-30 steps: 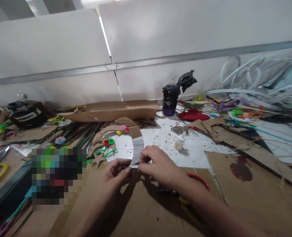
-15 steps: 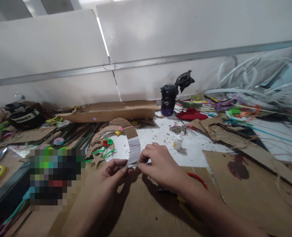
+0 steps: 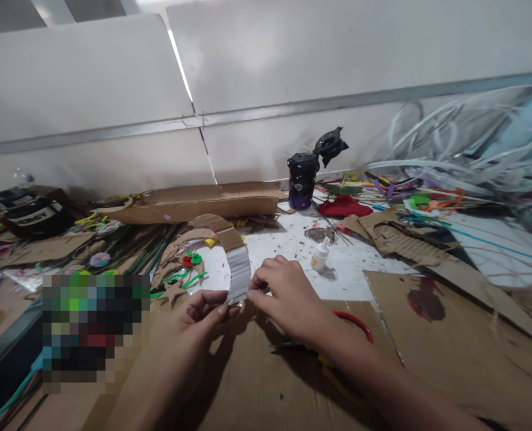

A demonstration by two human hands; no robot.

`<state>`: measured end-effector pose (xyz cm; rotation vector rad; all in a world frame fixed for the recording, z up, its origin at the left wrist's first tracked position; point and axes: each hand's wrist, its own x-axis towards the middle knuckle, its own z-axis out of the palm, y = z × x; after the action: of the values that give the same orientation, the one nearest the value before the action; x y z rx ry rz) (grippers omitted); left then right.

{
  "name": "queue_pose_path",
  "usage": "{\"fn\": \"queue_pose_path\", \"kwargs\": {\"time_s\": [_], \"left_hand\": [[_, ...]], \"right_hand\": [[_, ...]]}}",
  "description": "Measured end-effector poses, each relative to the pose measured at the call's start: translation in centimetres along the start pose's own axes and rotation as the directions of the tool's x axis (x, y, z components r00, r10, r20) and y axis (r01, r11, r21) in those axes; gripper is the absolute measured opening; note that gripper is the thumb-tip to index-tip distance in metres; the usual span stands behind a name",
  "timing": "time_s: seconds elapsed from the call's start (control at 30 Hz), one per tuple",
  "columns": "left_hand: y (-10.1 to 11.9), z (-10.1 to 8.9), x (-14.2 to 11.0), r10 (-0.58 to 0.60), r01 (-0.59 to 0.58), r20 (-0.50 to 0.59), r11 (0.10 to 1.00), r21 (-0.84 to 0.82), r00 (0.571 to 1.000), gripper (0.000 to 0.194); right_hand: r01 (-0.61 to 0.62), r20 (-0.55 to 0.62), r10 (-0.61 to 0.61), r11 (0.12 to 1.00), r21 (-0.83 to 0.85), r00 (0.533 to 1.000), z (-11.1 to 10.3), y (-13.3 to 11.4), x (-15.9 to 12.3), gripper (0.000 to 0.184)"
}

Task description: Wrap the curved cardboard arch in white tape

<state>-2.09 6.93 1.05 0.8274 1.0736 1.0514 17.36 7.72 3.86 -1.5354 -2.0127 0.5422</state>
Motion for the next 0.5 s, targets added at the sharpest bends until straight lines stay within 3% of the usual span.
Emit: {"fn": "queue_pose_path", "kwargs": {"time_s": [0.5], "left_hand": [[-0.29, -0.08, -0.01, 0.000, 0.000, 0.008, 1.000, -0.007, 1.000, 0.023]], "right_hand": [[-0.008, -0.020, 0.008, 1.000, 0.001, 1.000, 0.10, 0.10, -0.05, 0.013]]}}
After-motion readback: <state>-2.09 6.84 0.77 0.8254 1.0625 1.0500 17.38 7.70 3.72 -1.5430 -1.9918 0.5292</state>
